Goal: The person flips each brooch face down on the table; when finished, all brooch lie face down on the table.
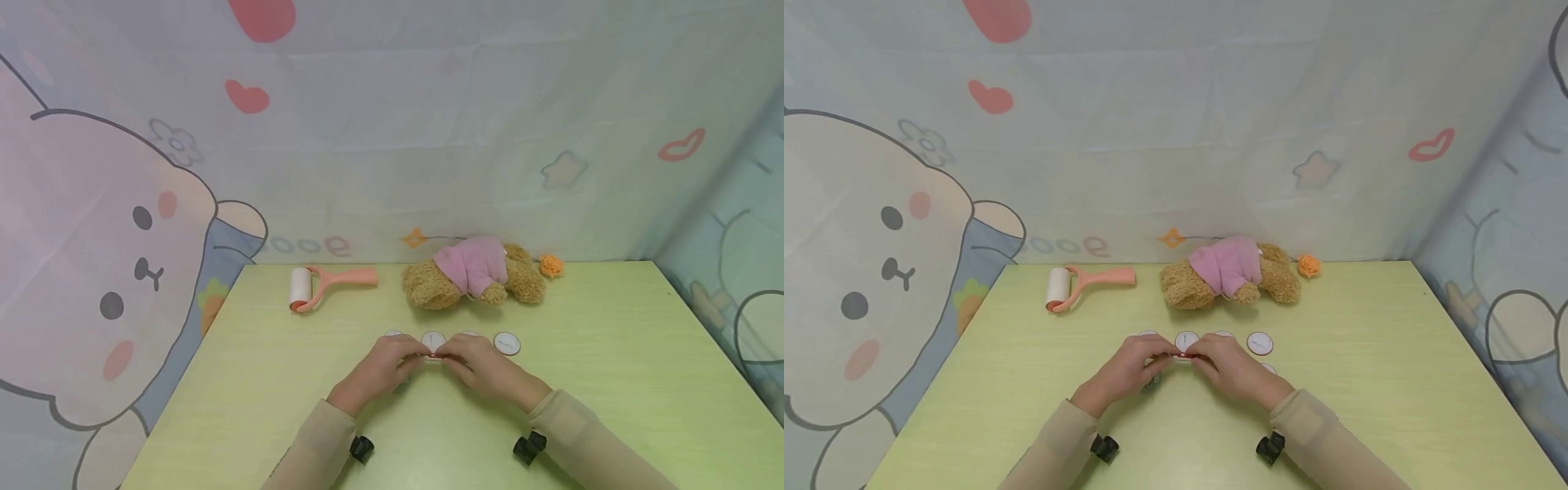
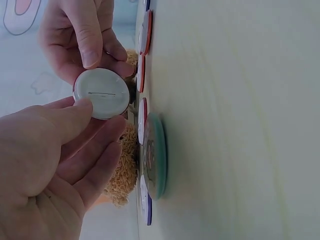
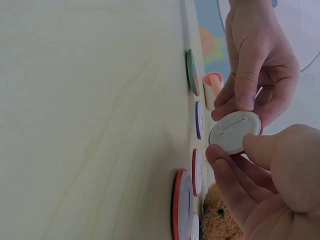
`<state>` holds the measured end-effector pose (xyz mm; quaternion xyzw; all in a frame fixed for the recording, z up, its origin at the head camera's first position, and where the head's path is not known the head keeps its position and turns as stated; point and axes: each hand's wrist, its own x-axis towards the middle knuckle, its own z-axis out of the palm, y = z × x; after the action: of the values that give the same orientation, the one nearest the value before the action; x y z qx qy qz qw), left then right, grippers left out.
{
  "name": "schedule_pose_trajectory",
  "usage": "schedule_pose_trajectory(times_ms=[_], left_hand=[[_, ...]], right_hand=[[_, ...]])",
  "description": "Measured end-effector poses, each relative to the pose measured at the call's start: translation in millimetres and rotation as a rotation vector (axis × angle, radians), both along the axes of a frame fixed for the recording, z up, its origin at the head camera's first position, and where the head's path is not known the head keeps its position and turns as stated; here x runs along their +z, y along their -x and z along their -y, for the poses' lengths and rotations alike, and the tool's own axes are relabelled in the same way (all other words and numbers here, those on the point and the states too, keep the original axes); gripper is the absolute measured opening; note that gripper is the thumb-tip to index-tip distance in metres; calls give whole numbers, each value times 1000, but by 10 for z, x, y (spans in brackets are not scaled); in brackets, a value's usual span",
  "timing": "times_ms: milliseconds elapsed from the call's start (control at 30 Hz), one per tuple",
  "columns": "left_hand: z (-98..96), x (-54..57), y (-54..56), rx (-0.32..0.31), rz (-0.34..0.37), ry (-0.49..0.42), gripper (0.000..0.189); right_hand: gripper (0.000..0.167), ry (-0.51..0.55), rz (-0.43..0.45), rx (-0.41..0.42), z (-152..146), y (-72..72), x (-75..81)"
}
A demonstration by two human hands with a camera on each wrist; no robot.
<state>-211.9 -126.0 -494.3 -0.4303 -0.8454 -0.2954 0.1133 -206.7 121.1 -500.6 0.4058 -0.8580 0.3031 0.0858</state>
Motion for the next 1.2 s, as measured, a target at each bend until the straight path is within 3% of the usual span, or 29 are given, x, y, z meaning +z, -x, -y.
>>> schedule_pose_trajectory(times_ms=[133,333,467,1200], left_hand=[[-5,0,3,30,18,3,17],[-14,-5,1,56,112,0,20],[-18,-5,-3,55,151,-15,24],[-38,-7,-37,41,197,-97,34]], right_hand=[[19,10,32,-24,16,1,11],[21,27,103,-62,23,4,17],[24,46,104,-62,17,7,16],[25,116,112,-90,30,-25,17]])
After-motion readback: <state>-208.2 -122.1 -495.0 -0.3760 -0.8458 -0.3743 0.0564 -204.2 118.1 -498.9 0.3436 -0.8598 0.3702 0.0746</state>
